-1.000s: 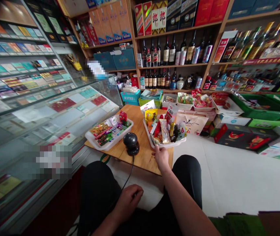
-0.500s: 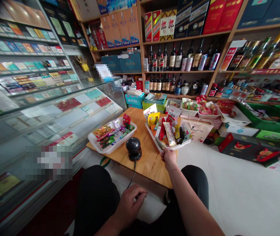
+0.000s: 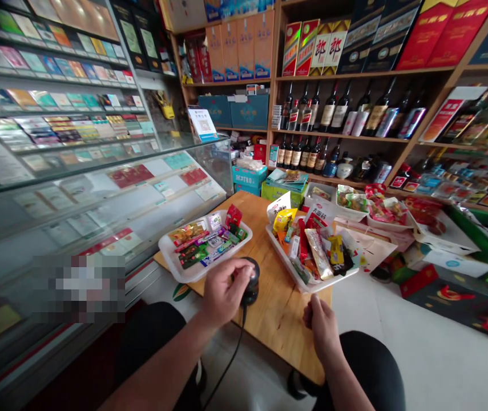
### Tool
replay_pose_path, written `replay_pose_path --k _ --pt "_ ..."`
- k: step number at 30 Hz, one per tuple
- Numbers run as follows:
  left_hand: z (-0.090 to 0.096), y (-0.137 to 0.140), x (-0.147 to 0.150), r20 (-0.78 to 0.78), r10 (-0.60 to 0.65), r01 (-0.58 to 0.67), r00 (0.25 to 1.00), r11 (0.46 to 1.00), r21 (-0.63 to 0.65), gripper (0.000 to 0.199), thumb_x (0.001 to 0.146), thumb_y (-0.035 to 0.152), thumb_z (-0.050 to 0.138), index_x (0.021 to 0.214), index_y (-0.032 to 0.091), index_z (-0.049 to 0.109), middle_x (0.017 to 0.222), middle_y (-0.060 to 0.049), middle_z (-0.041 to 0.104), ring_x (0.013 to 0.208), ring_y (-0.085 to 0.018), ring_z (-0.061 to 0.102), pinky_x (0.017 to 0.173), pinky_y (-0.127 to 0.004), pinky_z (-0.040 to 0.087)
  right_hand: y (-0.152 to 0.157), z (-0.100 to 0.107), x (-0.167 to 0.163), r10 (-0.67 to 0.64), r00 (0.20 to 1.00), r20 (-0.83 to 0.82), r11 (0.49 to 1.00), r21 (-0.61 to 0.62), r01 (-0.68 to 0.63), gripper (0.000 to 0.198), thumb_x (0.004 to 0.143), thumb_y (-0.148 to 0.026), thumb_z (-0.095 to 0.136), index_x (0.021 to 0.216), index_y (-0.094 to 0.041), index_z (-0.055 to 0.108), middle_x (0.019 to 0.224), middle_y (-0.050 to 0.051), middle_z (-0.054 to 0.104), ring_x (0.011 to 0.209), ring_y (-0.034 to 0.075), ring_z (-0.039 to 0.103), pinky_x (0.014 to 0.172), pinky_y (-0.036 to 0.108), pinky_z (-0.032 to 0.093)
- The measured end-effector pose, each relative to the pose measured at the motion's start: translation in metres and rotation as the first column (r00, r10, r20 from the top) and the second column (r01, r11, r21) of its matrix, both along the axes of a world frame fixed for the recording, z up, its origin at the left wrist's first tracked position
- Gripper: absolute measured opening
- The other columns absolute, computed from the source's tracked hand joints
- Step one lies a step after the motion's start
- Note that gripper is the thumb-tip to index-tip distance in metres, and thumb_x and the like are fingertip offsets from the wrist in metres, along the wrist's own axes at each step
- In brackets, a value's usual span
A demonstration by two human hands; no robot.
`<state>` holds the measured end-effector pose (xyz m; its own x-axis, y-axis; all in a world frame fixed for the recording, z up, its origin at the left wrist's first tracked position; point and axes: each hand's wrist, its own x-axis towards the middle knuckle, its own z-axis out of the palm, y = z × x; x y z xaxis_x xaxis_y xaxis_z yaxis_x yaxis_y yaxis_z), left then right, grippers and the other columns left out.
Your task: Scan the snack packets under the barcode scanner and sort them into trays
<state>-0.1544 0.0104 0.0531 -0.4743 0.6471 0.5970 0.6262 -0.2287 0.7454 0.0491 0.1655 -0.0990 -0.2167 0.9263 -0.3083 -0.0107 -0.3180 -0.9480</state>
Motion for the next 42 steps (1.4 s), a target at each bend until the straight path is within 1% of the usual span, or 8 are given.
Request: replay_pose_path --k 7,14,23,27,30,36,39,42 --pt "-0.018 0.025 -0.157 0.063 0.301 -0.297 0.951 0.952 -0.07 0.03 0.097 0.044 0.054 0.093 0.019 0.07 0.077 -0.004 0.073 0.069 -0.017 0.067 0.065 -0.025 0.05 -0.021 0.028 -0.017 0.13 0.918 0.375 0.913 0.315 -0.258 0.05 0.083 -0.069 0.059 0.068 -0.022 0.055 0.056 0.0 0.054 0.053 0.015 0.048 0.053 0.029 0.038" --pt "-0.061 -0.002 -0.273 -0.313 0.655 -0.724 0.688 0.654 -0.222 0.028 0.093 0.031 0.054 0.113 0.018 0.069 0.113 -0.012 0.074 0.107 -0.028 0.066 0.1 -0.041 0.046 -0.007 0.115 -0.112 0.243 0.796 0.554 0.69 0.478 -0.544 0.043 0.092 -0.059 0.055 0.071 -0.022 0.057 0.062 0.001 0.061 0.062 0.018 0.056 0.061 0.029 0.042" --pt "-0.083 -0.015 -0.303 -0.543 0.533 -0.761 0.649 0.449 -0.469 0.036 0.09 0.024 0.055 0.123 0.016 0.066 0.113 -0.018 0.069 0.112 -0.038 0.058 0.096 -0.051 0.041 -0.027 0.156 -0.3 0.368 0.591 0.718 0.171 0.572 -0.802 0.019 0.092 -0.027 0.056 0.076 -0.02 0.061 0.074 0.001 0.066 0.067 0.014 0.058 0.064 0.025 0.04" --pt "-0.091 -0.024 -0.311 -0.528 0.528 -0.746 0.666 0.45 -0.491 0.027 0.09 0.015 0.05 0.102 0.019 0.074 0.102 -0.017 0.069 0.107 -0.038 0.057 0.093 -0.051 0.04 -0.032 0.138 -0.371 0.197 0.522 0.83 -0.093 0.546 -0.833 0.013 0.091 -0.019 0.056 0.095 -0.017 0.069 0.095 0.009 0.07 0.089 0.02 0.063 0.08 0.029 0.045" --pt "-0.09 -0.03 -0.314 -0.509 0.542 -0.744 0.668 0.498 -0.446 0.025 0.09 0.015 0.051 0.095 0.02 0.075 0.098 -0.016 0.068 0.106 -0.037 0.057 0.094 -0.053 0.039 -0.035 0.125 -0.409 0.061 0.507 0.86 -0.214 0.507 -0.835 0.027 0.09 -0.02 0.058 0.115 -0.015 0.067 0.113 0.014 0.068 0.108 0.026 0.06 0.092 0.034 0.045" --pt "-0.079 -0.037 -0.314 -0.453 0.519 -0.666 0.725 0.697 -0.267 0.017 0.091 0.017 0.055 0.093 0.022 0.071 0.097 -0.012 0.068 0.105 -0.032 0.059 0.096 -0.049 0.043 -0.041 0.113 -0.439 -0.024 0.445 0.895 -0.179 0.434 -0.883 0.024 0.096 -0.03 0.054 0.109 -0.019 0.071 0.102 0.012 0.072 0.096 0.027 0.065 0.083 0.036 0.046" --pt "-0.078 -0.036 -0.311 -0.32 0.552 -0.614 0.77 0.778 -0.135 0.022 0.091 0.019 0.058 0.11 0.021 0.067 0.111 -0.011 0.068 0.113 -0.03 0.058 0.103 -0.047 0.044 -0.034 0.113 -0.438 0.075 0.476 0.876 -0.039 0.479 -0.877 0.024 0.096 -0.03 0.053 0.096 -0.02 0.074 0.097 0.01 0.075 0.088 0.024 0.067 0.077 0.032 0.046" --pt "-0.079 -0.03 -0.302 -0.035 0.635 -0.636 0.772 0.771 -0.037 0.044 0.088 0.024 0.065 0.131 0.018 0.056 0.126 -0.014 0.064 0.117 -0.028 0.059 0.104 -0.045 0.046 -0.019 0.114 -0.43 0.26 0.611 0.748 0.198 0.578 -0.792 0.021 0.09 -0.033 0.06 0.093 -0.02 0.076 0.092 0.007 0.076 0.086 0.022 0.067 0.075 0.029 0.047"
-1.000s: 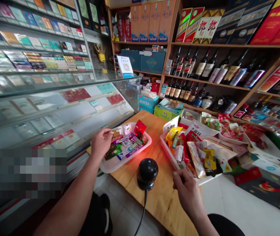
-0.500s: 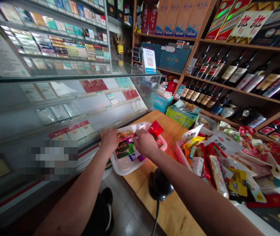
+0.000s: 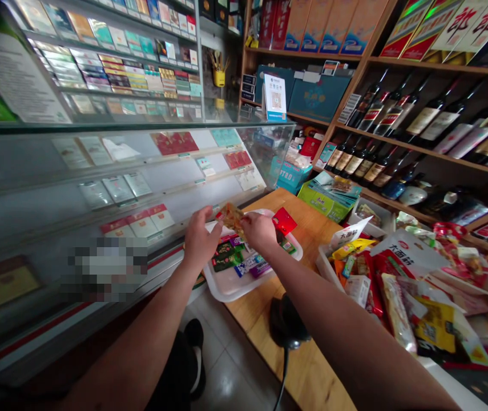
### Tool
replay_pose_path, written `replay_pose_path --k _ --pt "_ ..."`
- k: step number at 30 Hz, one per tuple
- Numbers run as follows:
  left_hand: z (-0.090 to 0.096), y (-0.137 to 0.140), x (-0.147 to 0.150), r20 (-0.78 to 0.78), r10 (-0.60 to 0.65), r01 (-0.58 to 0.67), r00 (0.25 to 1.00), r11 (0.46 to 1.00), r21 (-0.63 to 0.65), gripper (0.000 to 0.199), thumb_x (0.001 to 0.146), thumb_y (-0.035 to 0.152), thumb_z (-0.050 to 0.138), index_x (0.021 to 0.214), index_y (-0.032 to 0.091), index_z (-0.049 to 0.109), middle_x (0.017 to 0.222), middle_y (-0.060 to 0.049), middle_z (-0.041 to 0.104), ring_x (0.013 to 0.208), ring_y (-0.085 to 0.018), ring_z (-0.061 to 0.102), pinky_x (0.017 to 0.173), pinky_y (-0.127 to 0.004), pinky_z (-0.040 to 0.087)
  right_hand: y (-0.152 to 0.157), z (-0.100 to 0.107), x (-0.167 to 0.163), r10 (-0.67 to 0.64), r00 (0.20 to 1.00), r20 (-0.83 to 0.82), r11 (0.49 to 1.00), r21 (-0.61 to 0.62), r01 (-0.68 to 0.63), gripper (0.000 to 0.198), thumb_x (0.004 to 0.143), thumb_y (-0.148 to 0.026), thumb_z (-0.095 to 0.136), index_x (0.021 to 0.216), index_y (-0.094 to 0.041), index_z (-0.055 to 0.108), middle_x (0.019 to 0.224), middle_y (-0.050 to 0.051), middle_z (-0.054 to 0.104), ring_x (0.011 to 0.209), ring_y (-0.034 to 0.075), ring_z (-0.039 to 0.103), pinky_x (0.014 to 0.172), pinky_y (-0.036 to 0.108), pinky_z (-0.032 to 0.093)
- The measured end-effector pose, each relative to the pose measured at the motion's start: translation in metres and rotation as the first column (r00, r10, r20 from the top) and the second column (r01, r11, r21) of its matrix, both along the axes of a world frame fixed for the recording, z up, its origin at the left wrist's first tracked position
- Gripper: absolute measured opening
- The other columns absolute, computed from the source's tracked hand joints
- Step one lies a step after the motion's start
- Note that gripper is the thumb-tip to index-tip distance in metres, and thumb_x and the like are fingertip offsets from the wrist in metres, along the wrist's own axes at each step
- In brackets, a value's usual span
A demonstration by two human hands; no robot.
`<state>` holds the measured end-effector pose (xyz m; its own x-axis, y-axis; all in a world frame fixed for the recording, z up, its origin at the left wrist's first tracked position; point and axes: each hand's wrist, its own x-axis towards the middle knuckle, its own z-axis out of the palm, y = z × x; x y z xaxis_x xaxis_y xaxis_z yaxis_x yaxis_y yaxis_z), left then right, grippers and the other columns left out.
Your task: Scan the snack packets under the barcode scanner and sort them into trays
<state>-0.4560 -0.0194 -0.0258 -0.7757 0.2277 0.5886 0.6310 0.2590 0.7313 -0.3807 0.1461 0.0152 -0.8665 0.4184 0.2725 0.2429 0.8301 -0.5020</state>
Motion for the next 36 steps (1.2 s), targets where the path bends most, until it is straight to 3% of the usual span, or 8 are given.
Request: replay_pose_path --k 2,5,7,9,13,21,27,36 --pt "-0.001 0.007 0.01 0.218 -0.07 0.04 0.973 0.989 0.142 0.051 0.084 0.029 0.071 0.131 0.018 0.055 0.123 -0.013 0.066 0.108 -0.026 0.064 0.094 -0.041 0.052 0.01 0.001 0.009 -0.043 0.996 -0.083 0.963 -0.268 0.02 0.023 0.087 -0.037 0.063 0.094 -0.02 0.076 0.088 0.005 0.076 0.082 0.021 0.067 0.071 0.029 0.049" --pt "-0.002 0.019 0.029 0.495 -0.365 0.211 0.788 0.917 0.339 0.041 0.082 0.038 0.073 0.117 0.018 0.062 0.102 -0.009 0.072 0.087 -0.021 0.069 0.075 -0.033 0.054 0.016 0.004 0.028 -0.066 0.987 -0.149 0.777 -0.628 -0.043 0.031 0.081 -0.045 0.065 0.093 -0.018 0.075 0.082 0.004 0.074 0.073 0.02 0.067 0.067 0.029 0.051" --pt "-0.003 0.027 0.044 0.556 -0.529 0.295 0.641 0.839 0.458 0.032 0.081 0.042 0.073 0.101 0.018 0.066 0.087 -0.005 0.072 0.074 -0.018 0.066 0.066 -0.028 0.051 0.015 0.006 0.045 -0.07 0.98 -0.184 0.647 -0.757 -0.096 0.035 0.076 -0.049 0.068 0.091 -0.018 0.073 0.08 0.004 0.073 0.07 0.019 0.066 0.067 0.031 0.053" --pt "-0.003 0.035 0.057 0.557 -0.62 0.318 0.553 0.774 0.547 0.029 0.078 0.042 0.075 0.09 0.018 0.065 0.079 -0.003 0.069 0.068 -0.015 0.064 0.061 -0.026 0.048 0.014 0.008 0.064 -0.082 0.977 -0.196 0.596 -0.796 -0.109 0.037 0.074 -0.052 0.07 0.089 -0.018 0.071 0.079 0.004 0.072 0.071 0.019 0.066 0.068 0.031 0.053" --pt "-0.005 0.047 0.076 0.521 -0.701 0.351 0.487 0.703 0.618 0.03 0.076 0.042 0.076 0.089 0.018 0.065 0.081 -0.001 0.07 0.069 -0.014 0.064 0.063 -0.025 0.05 0.021 0.007 0.106 -0.131 0.977 -0.167 0.696 -0.718 -0.03 0.032 0.076 -0.05 0.066 0.082 -0.018 0.068 0.075 0.002 0.069 0.068 0.017 0.062 0.063 0.027 0.049" --pt "-0.007 0.068 0.1 0.462 -0.717 0.508 0.522 0.696 0.507 0.031 0.082 0.045 0.07 0.097 0.018 0.064 0.09 -0.004 0.073 0.081 -0.018 0.069 0.074 -0.03 0.055 0.059 -0.001 0.171 -0.12 0.987 -0.102 0.839 -0.543 0.046 0.023 0.078 -0.04 0.061 0.071 -0.018 0.062 0.065 -0.002 0.058 0.062 0.013 0.05 0.062 0.026 0.04" --pt "-0.007 0.079 0.116 0.385 -0.741 0.62 0.551 0.672 0.406 0.023 0.089 0.039 0.063 0.098 0.018 0.066 0.093 -0.004 0.073 0.086 -0.019 0.068 0.079 -0.029 0.052 0.068 -0.007 0.188 -0.149 0.983 -0.105 0.863 -0.498 0.078 0.012 0.072 -0.03 0.056 0.068 -0.019 0.056 0.063 -0.004 0.053 0.061 0.013 0.046 0.06 0.026 0.036" --pt "-0.01 0.086 0.124 0.349 -0.691 0.662 0.633 0.717 0.219 0.019 0.091 0.037 0.059 0.086 0.019 0.065 0.078 -0.001 0.069 0.071 -0.016 0.062 0.066 -0.026 0.048 0.077 -0.029 0.204 -0.19 0.979 -0.071 0.878 -0.458 0.137 0.02 0.074 -0.038 0.058 0.067 -0.02 0.054 0.066 -0.003 0.051 0.064 0.013 0.044 0.064 0.027 0.036"
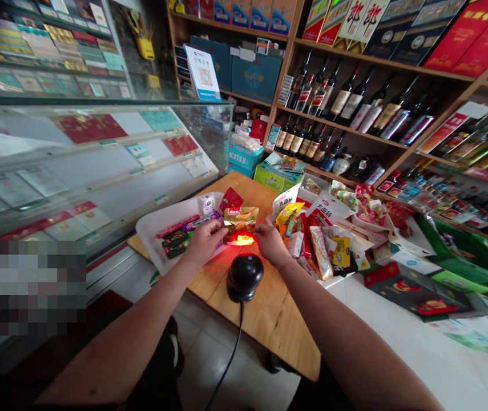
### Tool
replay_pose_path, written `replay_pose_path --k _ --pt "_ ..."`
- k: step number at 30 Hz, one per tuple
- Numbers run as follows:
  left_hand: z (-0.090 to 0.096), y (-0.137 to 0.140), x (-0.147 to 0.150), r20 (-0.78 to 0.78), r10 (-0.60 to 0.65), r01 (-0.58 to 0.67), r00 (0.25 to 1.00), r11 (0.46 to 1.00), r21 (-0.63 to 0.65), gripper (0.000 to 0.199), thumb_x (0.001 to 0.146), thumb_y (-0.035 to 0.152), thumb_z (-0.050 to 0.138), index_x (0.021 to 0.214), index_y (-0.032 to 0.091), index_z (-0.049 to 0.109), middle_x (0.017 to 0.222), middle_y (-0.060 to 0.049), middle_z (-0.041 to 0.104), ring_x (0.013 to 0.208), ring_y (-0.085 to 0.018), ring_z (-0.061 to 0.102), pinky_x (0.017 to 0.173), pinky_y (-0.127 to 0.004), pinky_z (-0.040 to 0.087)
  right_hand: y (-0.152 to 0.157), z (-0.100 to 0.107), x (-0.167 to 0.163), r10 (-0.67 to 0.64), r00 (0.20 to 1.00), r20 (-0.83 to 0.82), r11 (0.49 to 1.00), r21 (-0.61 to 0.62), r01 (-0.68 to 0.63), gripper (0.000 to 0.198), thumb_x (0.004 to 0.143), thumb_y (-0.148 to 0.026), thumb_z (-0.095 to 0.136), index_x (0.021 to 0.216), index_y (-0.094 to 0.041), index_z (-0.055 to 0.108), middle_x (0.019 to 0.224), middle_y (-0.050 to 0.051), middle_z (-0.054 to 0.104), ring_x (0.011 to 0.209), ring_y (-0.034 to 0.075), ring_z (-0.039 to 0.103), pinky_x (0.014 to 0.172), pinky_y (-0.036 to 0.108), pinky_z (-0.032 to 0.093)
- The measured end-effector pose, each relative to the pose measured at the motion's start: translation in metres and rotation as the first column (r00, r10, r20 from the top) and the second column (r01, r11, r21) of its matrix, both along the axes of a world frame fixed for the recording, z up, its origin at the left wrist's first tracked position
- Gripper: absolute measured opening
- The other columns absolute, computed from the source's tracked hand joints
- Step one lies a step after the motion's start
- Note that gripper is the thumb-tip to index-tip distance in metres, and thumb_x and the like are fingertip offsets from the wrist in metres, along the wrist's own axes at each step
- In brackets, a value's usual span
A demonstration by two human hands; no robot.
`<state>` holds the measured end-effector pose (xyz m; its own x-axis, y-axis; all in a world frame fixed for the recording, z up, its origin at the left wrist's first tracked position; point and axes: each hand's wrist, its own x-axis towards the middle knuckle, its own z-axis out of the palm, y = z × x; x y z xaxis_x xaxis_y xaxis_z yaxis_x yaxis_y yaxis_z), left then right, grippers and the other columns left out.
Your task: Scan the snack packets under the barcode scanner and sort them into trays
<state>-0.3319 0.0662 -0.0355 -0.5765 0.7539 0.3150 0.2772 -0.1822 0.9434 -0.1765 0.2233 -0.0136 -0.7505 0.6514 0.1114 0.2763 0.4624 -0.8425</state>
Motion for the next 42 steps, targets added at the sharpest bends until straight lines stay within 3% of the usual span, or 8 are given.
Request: replay_pose_path --k 10,15,20,25,31,36,39,42 --pt "-0.007 0.003 0.002 -0.156 0.033 -0.046 0.987 0.996 -0.082 0.018 0.09 0.036 0.059 0.086 0.02 0.067 0.08 -0.002 0.071 0.073 -0.018 0.063 0.069 -0.028 0.047 0.0 -0.014 0.005 -0.027 0.999 0.018 0.999 -0.045 0.028 0.016 0.075 -0.033 0.056 0.066 -0.021 0.05 0.064 -0.004 0.05 0.062 0.014 0.045 0.063 0.027 0.038" --pt "-0.007 0.002 0.004 -0.178 0.055 -0.07 0.983 0.994 -0.083 0.017 0.09 0.034 0.06 0.085 0.02 0.068 0.081 -0.001 0.072 0.073 -0.017 0.063 0.072 -0.028 0.046 -0.001 -0.012 0.006 -0.013 0.998 -0.058 0.999 -0.042 0.011 0.017 0.074 -0.036 0.059 0.069 -0.019 0.056 0.076 0.0 0.059 0.073 0.015 0.052 0.073 0.029 0.044" --pt "-0.006 0.004 0.004 -0.163 0.085 -0.099 0.983 0.992 -0.075 0.016 0.088 0.032 0.064 0.083 0.019 0.071 0.082 -0.002 0.074 0.072 -0.017 0.063 0.071 -0.028 0.048 -0.004 -0.006 0.009 -0.074 0.997 0.006 0.996 -0.048 0.074 0.014 0.074 -0.032 0.057 0.068 -0.02 0.054 0.064 -0.003 0.054 0.063 0.014 0.048 0.064 0.027 0.04" --pt "-0.002 0.007 0.006 -0.16 0.1 -0.111 0.982 0.992 -0.062 0.016 0.089 0.033 0.064 0.088 0.02 0.073 0.087 -0.003 0.075 0.079 -0.019 0.066 0.075 -0.029 0.05 -0.005 -0.003 0.01 -0.06 0.997 -0.044 0.998 -0.005 0.06 0.023 0.078 -0.031 0.06 0.094 -0.017 0.065 0.08 0.001 0.068 0.072 0.016 0.058 0.069 0.027 0.046" --pt "-0.001 0.015 0.011 -0.164 0.088 -0.095 0.982 0.995 -0.036 0.017 0.09 0.033 0.063 0.092 0.022 0.075 0.09 -0.003 0.075 0.081 -0.02 0.068 0.076 -0.031 0.05 -0.006 0.011 0.016 -0.031 0.996 -0.083 0.984 0.172 0.045 0.035 0.084 -0.029 0.063 0.117 -0.019 0.071 0.112 0.007 0.074 0.103 0.022 0.067 0.093 0.035 0.051" --pt "-0.001 0.029 0.014 -0.131 0.097 -0.101 0.987 0.995 -0.023 0.016 0.087 0.03 0.065 0.095 0.02 0.076 0.092 -0.005 0.075 0.084 -0.021 0.068 0.079 -0.032 0.052 -0.002 0.022 0.029 -0.108 0.994 0.032 0.965 0.244 0.097 0.033 0.084 -0.029 0.067 0.115 -0.022 0.075 0.103 0.006 0.077 0.093 0.024 0.071 0.086 0.036 0.054" --pt "0.0 0.037 0.018 -0.096 0.083 -0.084 0.992 0.996 -0.004 0.018 0.087 0.031 0.067 0.097 0.019 0.075 0.093 -0.006 0.075 0.084 -0.021 0.069 0.08 -0.033 0.053 0.002 0.027 0.035 -0.137 0.991 0.01 0.946 0.298 0.127 0.029 0.084 -0.031 0.067 0.111 -0.024 0.078 0.1 0.005 0.078 0.088 0.023 0.071 0.082 0.034 0.054" --pt "0.001 0.045 0.025 -0.023 0.014 -0.014 1.0 1.0 0.022 0.029 0.087 0.032 0.067 0.112 0.017 0.072 0.096 -0.007 0.075 0.085 -0.021 0.07 0.079 -0.032 0.055 0.004 0.035 0.038 -0.227 0.974 -0.021 0.925 0.307 0.223 0.028 0.084 -0.031 0.066 0.106 -0.021 0.079 0.094 0.005 0.078 0.081 0.022 0.07 0.076 0.031 0.052"
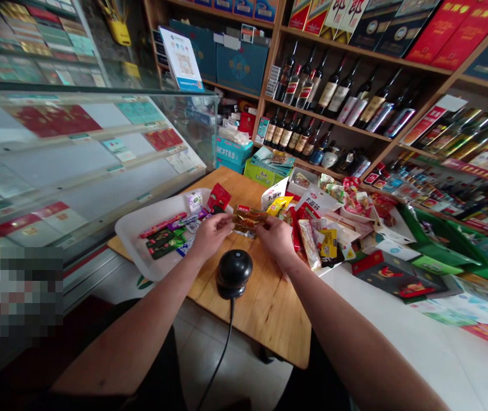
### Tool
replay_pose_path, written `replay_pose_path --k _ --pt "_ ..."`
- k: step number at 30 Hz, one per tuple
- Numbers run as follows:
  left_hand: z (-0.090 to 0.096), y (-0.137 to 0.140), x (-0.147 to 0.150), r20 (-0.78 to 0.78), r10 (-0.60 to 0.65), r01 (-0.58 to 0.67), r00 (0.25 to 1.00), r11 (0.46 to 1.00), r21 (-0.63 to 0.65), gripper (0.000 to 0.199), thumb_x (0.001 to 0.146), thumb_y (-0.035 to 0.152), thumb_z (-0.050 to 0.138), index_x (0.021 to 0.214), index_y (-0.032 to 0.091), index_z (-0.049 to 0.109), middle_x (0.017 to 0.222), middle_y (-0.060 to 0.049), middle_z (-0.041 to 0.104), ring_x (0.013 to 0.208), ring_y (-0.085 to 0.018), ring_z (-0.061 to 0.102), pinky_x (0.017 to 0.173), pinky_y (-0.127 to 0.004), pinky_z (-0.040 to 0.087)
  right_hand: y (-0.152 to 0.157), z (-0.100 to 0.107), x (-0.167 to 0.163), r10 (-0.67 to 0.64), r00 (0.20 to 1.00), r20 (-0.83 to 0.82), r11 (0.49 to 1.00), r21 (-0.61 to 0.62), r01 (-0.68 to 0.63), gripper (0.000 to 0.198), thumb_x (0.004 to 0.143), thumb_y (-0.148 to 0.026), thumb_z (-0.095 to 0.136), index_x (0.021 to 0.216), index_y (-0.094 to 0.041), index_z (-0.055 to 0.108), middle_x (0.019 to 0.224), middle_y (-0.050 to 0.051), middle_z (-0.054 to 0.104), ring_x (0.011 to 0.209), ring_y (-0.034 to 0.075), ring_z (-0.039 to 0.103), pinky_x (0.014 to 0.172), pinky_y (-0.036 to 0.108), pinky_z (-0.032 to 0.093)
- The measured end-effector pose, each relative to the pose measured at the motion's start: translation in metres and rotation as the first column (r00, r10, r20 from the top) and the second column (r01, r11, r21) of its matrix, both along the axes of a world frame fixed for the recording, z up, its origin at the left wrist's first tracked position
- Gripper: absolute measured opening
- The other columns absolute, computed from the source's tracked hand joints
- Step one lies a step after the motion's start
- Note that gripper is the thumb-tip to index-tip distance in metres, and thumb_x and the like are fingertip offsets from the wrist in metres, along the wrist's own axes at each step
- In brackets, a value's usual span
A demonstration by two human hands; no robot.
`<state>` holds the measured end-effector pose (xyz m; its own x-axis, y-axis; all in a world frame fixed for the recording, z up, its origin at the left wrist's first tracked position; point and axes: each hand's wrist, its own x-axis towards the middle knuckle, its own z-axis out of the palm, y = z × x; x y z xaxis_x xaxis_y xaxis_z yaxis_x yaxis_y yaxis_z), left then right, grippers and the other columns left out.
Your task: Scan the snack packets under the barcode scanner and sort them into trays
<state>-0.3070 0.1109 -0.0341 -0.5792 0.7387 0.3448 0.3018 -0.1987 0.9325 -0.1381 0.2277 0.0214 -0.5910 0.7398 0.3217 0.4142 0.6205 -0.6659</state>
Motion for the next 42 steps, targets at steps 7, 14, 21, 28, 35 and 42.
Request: replay_pose_path --k 7,14,21,28,35,42 --pt "-0.002 0.011 0.008 -0.023 -0.016 0.015 1.0 1.0 -0.018 0.029 0.088 0.034 0.068 0.111 0.018 0.071 0.106 -0.01 0.075 0.099 -0.023 0.07 0.091 -0.035 0.054 0.026 0.008 0.014 -0.265 0.962 0.071 0.953 0.167 0.251 0.027 0.084 -0.036 0.061 0.089 -0.016 0.078 0.076 0.006 0.074 0.069 0.021 0.064 0.065 0.029 0.044" --pt "-0.007 0.018 0.01 -0.005 -0.066 0.066 0.998 0.997 -0.033 0.028 0.088 0.034 0.068 0.11 0.017 0.07 0.101 -0.009 0.076 0.095 -0.022 0.072 0.087 -0.035 0.057 0.049 0.003 0.025 -0.369 0.886 0.281 0.891 0.378 0.252 0.037 0.093 -0.037 0.049 0.076 -0.014 0.073 0.079 0.012 0.074 0.072 0.022 0.065 0.068 0.029 0.043" --pt "-0.007 0.015 0.008 -0.126 -0.011 0.003 0.992 0.998 -0.059 0.024 0.09 0.032 0.065 0.109 0.02 0.072 0.111 -0.009 0.076 0.106 -0.023 0.07 0.098 -0.038 0.053 0.051 -0.008 0.012 -0.352 0.798 0.489 0.926 0.305 0.222 0.039 0.097 -0.035 0.046 0.094 -0.011 0.078 0.093 0.017 0.077 0.087 0.026 0.071 0.08 0.031 0.049" --pt "-0.007 0.012 0.007 -0.057 -0.047 0.043 0.997 0.997 -0.069 0.024 0.089 0.03 0.066 0.11 0.019 0.071 0.101 -0.007 0.077 0.092 -0.02 0.072 0.084 -0.033 0.057 0.06 -0.028 -0.003 -0.345 0.68 0.647 0.938 0.22 0.267 0.041 0.092 -0.042 0.054 0.101 -0.01 0.077 0.101 0.022 0.075 0.095 0.032 0.072 0.079 0.035 0.053" --pt "-0.003 -0.001 0.001 -0.077 -0.025 0.019 0.997 0.997 -0.076 0.022 0.089 0.029 0.066 0.109 0.019 0.071 0.102 -0.007 0.076 0.093 -0.019 0.071 0.084 -0.032 0.056 0.044 -0.021 0.0 -0.374 0.755 0.539 0.917 0.337 0.213 0.037 0.089 -0.039 0.056 0.107 -0.012 0.073 0.098 0.02 0.073 0.094 0.032 0.07 0.081 0.037 0.053" --pt "0.003 -0.015 -0.008 -0.077 0.013 -0.02 0.997 0.996 -0.087 0.021 0.091 0.027 0.063 0.109 0.018 0.069 0.104 -0.008 0.076 0.094 -0.019 0.071 0.086 -0.03 0.056 0.014 -0.013 -0.018 -0.202 0.962 0.185 0.811 0.583 0.058 0.04 0.089 -0.038 0.058 0.118 -0.013 0.068 0.112 0.018 0.067 0.109 0.034 0.061 0.096 0.046 0.049"
